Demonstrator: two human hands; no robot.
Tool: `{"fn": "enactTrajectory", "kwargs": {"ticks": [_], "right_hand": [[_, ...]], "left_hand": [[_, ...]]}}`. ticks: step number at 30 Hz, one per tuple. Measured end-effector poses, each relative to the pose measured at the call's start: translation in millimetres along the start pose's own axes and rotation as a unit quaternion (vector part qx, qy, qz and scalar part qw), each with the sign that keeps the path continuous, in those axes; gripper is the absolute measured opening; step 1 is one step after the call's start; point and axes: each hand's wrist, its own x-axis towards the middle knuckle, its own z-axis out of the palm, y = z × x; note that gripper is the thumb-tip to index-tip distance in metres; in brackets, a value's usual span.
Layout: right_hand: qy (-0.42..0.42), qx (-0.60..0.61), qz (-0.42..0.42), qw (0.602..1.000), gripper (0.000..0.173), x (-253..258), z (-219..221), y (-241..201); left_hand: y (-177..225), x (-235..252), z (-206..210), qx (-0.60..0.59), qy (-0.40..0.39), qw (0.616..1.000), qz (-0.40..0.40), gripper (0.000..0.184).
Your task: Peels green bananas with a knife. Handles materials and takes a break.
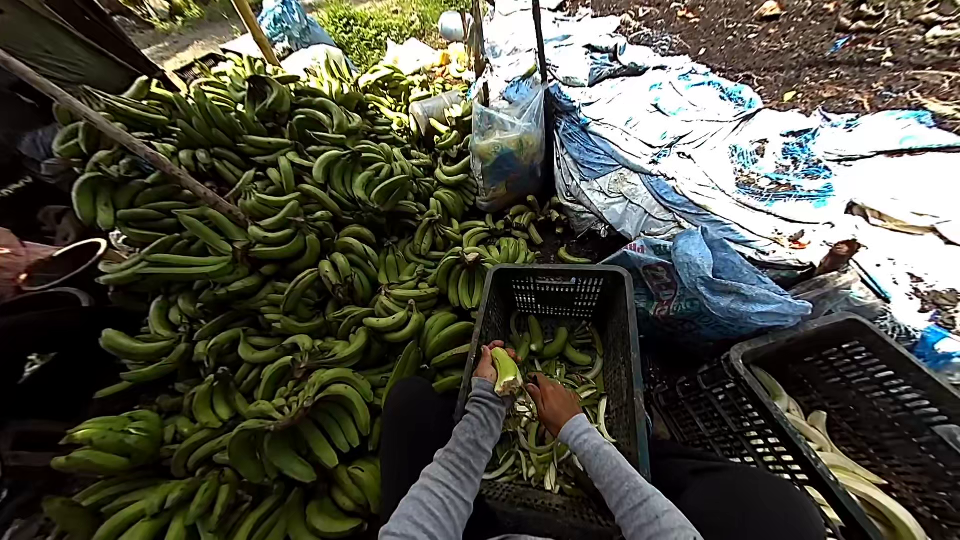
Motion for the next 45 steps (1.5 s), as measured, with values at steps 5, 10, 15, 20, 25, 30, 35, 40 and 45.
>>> {"fn": "enactTrajectory", "kwargs": {"ticks": [5, 10, 15, 20, 25, 30, 35, 40, 45], "right_hand": [[0.053, -0.016, 0.019, 0.998, 0.055, -3.9, 1.5, 3.0], [0.1, -0.086, -0.019, 0.991, 0.055, -9.4, 7.6, 11.1], [0.124, -0.076, -0.025, 0.989, 0.053, -12.4, 8.7, 17.9], [0.161, 0.092, 0.151, 0.971, 0.058, -21.3, -79.0, 36.3], [0.532, 0.357, 0.003, 0.768, 0.046, -98.9, -166.3, 103.6], [0.594, 0.603, 0.004, 0.533, 0.058, -144.1, -193.5, 153.7], [0.577, 0.54, 0.176, 0.586, 0.035, -144.7, -245.3, 228.6], [0.435, 0.321, 0.418, 0.73, 0.056, -73.7, -313.3, 352.3], [0.313, 0.168, 0.492, 0.795, 0.07, 10.4, -340.4, 402.1]], "left_hand": [[16.6, -4.4, -16.8, 0.188, -0.127, 0.968, -0.107, 0.072], [46.0, -15.9, -29.8, 0.394, -0.194, 0.867, -0.235, 0.034], [46.2, -8.4, -58.6, 0.356, -0.397, 0.806, -0.258, 0.018], [-0.5, -30.1, -56.5, 0.468, -0.431, 0.718, -0.281, 0.032], [-69.2, -7.6, 7.5, 0.598, -0.337, 0.665, -0.294, 0.035], [-105.2, 0.3, 174.7, 0.546, -0.376, 0.705, -0.251, 0.035], [-116.2, 34.3, 328.4, 0.66, -0.466, 0.589, 0.003, 0.049], [-133.4, 48.4, 426.3, 0.793, -0.447, 0.354, 0.213, 0.055], [-198.4, 94.7, 451.9, 0.798, -0.454, 0.322, 0.232, 0.056]]}}
